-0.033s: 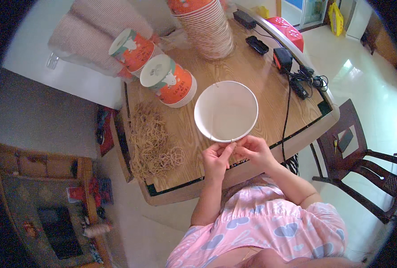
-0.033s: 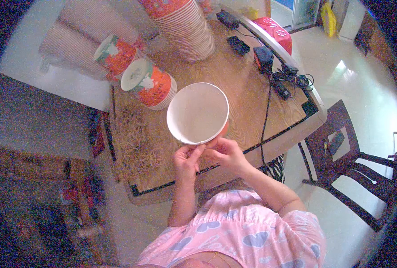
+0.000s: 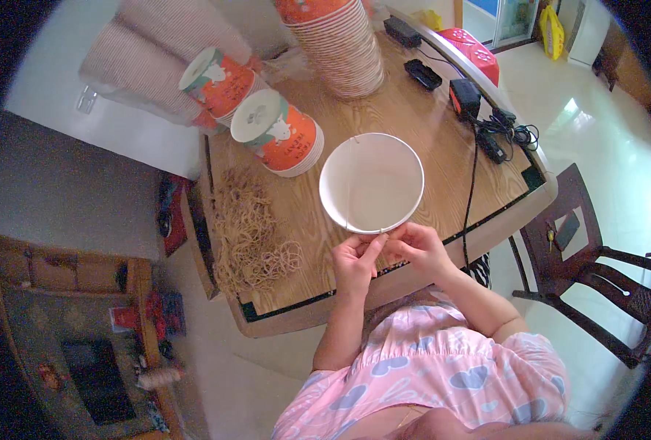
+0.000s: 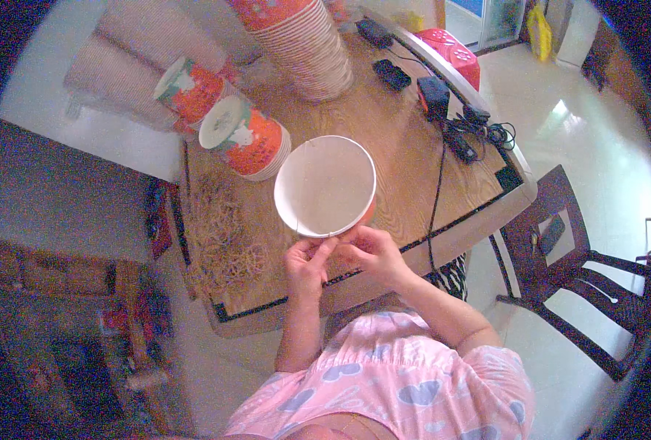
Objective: Thread a thin string through pre-drilled holes in the rim of a paper bowl or cup.
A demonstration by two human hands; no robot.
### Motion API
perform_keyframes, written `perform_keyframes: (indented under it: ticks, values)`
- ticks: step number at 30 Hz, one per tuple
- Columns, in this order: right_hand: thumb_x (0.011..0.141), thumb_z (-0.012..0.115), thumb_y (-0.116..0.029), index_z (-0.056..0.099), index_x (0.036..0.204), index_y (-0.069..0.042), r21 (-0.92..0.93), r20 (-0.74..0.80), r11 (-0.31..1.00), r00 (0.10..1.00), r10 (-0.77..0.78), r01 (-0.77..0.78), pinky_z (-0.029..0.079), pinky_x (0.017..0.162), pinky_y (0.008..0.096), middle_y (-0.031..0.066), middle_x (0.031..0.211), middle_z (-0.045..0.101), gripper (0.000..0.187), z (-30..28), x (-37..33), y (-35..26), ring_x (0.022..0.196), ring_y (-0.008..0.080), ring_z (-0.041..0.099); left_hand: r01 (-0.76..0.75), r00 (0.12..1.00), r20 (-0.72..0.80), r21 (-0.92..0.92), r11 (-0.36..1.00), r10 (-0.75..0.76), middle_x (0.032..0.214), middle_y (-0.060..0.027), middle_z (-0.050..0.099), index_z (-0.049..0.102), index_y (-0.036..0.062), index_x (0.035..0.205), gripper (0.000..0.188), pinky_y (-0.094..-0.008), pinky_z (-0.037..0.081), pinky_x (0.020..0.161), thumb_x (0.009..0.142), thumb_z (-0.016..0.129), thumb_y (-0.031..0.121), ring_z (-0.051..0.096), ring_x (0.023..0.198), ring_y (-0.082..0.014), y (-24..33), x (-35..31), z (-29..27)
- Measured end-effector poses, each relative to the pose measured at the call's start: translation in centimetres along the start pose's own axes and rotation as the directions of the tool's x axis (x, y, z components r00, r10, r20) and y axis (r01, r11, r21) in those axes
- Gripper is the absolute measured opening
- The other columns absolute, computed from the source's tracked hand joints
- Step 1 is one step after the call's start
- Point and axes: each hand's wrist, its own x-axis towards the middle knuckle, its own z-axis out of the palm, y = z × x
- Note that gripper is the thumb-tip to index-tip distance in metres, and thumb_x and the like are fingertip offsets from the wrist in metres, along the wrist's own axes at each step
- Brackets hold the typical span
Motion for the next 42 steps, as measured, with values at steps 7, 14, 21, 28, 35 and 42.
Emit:
perform_keyframes:
  ticks: [7, 14, 21, 28, 35, 42]
  values:
    - [0.093, 0.049, -0.02, 0.056, 0.08, -0.002, -0.151, -0.033, 0.988, 0.999, 0.029, -0.034, 0.038, 0.053, 0.0194, -0.0015, 0.066, 0.051, 0.023, 0.4, -0.9, -1.2, 0.058, 0.0054, 0.047, -0.019, 0.999, -0.051, -0.034, 0.999, 0.017, 0.067, 0.0004, 0.061, 0.066, 0.0021, 0.082, 0.01, -0.016, 0.026, 0.032, 0.076, 0.069, 0.01, 0.04, 0.039, 0.0005, -0.3, -0.1, 0.1]
    - [0.095, 0.047, -0.023, 0.052, 0.079, -0.005, -0.087, -0.007, 0.995, 0.998, -0.055, 0.054, 0.038, 0.056, 0.0196, -0.0017, 0.068, 0.05, 0.025, 0.1, -0.7, -0.1, 0.061, 0.006, 0.046, -0.016, 0.999, -0.034, -0.038, 0.999, 0.015, 0.067, 0.0006, 0.061, 0.065, 0.002, 0.085, 0.012, -0.016, 0.026, 0.032, 0.077, 0.069, 0.011, 0.04, 0.04, 0.0001, -0.4, 0.0, -0.1]
    - [0.093, 0.05, -0.02, 0.051, 0.079, -0.005, -0.02, -0.073, 0.998, 0.996, -0.053, 0.051, 0.038, 0.057, 0.0211, -0.0015, 0.069, 0.05, 0.02, 0.4, -0.9, -0.7, 0.061, 0.0071, 0.046, -0.015, 0.999, -0.035, -0.047, 0.999, 0.013, 0.068, 0.0001, 0.061, 0.065, 0.0022, 0.086, 0.013, -0.0159, 0.026, 0.033, 0.077, 0.069, 0.011, 0.04, 0.041, -0.0003, -0.4, 0.0, -0.2]
    - [0.095, 0.046, -0.022, 0.048, 0.076, -0.007, 0.084, -0.036, 0.996, 0.999, 0.029, -0.026, 0.034, 0.053, 0.0205, -0.0024, 0.067, 0.048, 0.025, -0.6, -1.0, 0.1, 0.059, 0.0062, 0.043, -0.028, 0.998, -0.056, -0.068, 0.997, 0.024, 0.066, 0.0012, 0.061, 0.065, 0.0019, 0.084, 0.011, -0.0163, 0.025, 0.033, 0.079, 0.068, 0.011, 0.039, 0.041, 0.0005, -0.4, 0.2, -0.4]
    - [0.091, 0.053, -0.012, 0.053, 0.096, -0.003, 0.001, -0.105, 0.994, 0.989, -0.108, 0.109, 0.043, 0.065, 0.0202, -0.0023, 0.077, 0.054, 0.01, 0.3, -0.7, -0.6, 0.071, 0.0066, 0.051, -0.02, 1.0, -0.024, -0.039, 0.999, 0.019, 0.065, 0.0023, 0.061, 0.065, 0.001, 0.085, 0.01, -0.0167, 0.025, 0.033, 0.081, 0.066, 0.01, 0.039, 0.041, 0.0012, 0.0, 0.2, -0.3]
    - [0.088, 0.056, -0.009, 0.058, 0.091, -0.001, -0.076, -0.08, 0.993, 0.993, -0.092, 0.086, 0.045, 0.064, 0.0214, -0.001, 0.078, 0.057, 0.009, 0.3, -0.6, -0.1, 0.071, 0.0072, 0.054, -0.011, 1.0, -0.017, -0.001, 1.0, 0.011, 0.068, -0.0002, 0.063, 0.067, 0.0025, 0.081, 0.01, -0.017, 0.026, 0.031, 0.077, 0.07, 0.011, 0.04, 0.039, 0.0004, 0.1, 0.0, 0.1]
